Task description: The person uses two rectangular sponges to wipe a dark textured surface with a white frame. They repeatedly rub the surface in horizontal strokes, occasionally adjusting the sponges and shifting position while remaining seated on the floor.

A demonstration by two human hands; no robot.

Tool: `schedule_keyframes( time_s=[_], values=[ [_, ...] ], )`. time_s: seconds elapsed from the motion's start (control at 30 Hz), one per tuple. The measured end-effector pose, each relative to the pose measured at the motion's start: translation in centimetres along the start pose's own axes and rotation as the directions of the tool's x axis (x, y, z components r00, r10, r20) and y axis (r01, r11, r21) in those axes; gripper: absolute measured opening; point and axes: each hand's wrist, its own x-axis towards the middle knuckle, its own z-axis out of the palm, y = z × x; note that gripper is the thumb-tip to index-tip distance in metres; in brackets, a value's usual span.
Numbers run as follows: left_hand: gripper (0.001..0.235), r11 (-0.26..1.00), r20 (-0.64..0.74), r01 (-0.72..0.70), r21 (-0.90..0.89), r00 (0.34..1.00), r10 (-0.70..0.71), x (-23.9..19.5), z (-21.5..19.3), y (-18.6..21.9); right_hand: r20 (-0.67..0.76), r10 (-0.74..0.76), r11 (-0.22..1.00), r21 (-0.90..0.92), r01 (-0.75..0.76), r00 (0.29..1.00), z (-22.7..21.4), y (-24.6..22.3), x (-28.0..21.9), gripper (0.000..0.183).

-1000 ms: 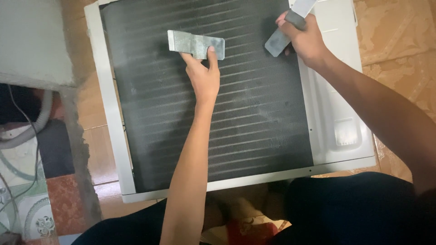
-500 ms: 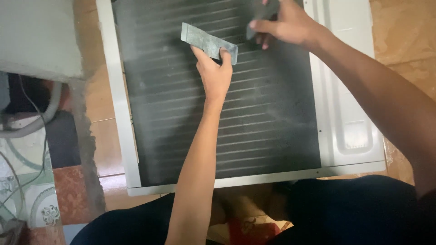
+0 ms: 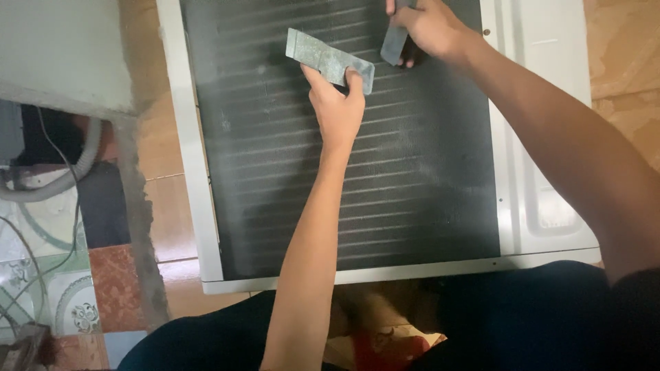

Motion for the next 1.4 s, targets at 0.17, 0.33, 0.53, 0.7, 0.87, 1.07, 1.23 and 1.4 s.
schedule_keyframes(
  time_s=[0.17,0.33,0.53,0.7,0.87,1.07,1.23,1.4],
  values=[
    [0.062,0.989,-0.008,-0.075,-0.130,0.997,0.074,0.3,-0.8,1.5,0.011,-0.136,0.987,-0.085,0.136,0.991,0.1,1.6,1.6,0.015],
    [0.068,0.996,-0.028,-0.052,-0.076,0.998,0.050,0.2,-0.2,0.9,-0.012,-0.207,0.964,-0.174,0.202,0.978,0.3,2.1,2.3,0.015],
    [0.077,1.000,-0.017,0.013,-0.015,1.000,-0.013,0.0,0.4,0.1,-0.037,-0.111,0.962,-0.256,0.098,0.993,1.1,2.0,2.9,0.021],
    [0.074,1.000,0.009,0.022,-0.022,1.000,-0.021,0.0,-0.2,0.6,-0.054,-0.344,0.691,-0.690,0.214,0.938,2.7,1.5,3.6,0.045],
    [0.078,0.998,0.014,0.069,-0.002,0.998,-0.069,0.1,-0.1,0.2,-0.079,-0.129,0.788,-0.613,0.054,0.989,1.5,-0.1,3.4,0.060],
    [0.073,0.997,0.022,0.034,-0.063,0.999,-0.032,0.5,-0.7,0.7,-0.125,-0.204,0.907,-0.397,0.140,0.971,-4.1,3.0,-0.1,0.059],
    [0.075,0.996,0.044,0.064,-0.064,0.997,-0.062,0.6,-0.8,0.6,-0.073,-0.256,0.951,-0.197,0.238,0.964,-6.2,4.9,-8.7,0.011],
    [0.077,0.999,0.042,0.016,-0.043,0.999,-0.014,0.1,-0.4,-0.2,-0.096,0.072,0.984,0.170,-0.054,0.993,-5.4,8.1,-17.1,0.034]
  ],
)
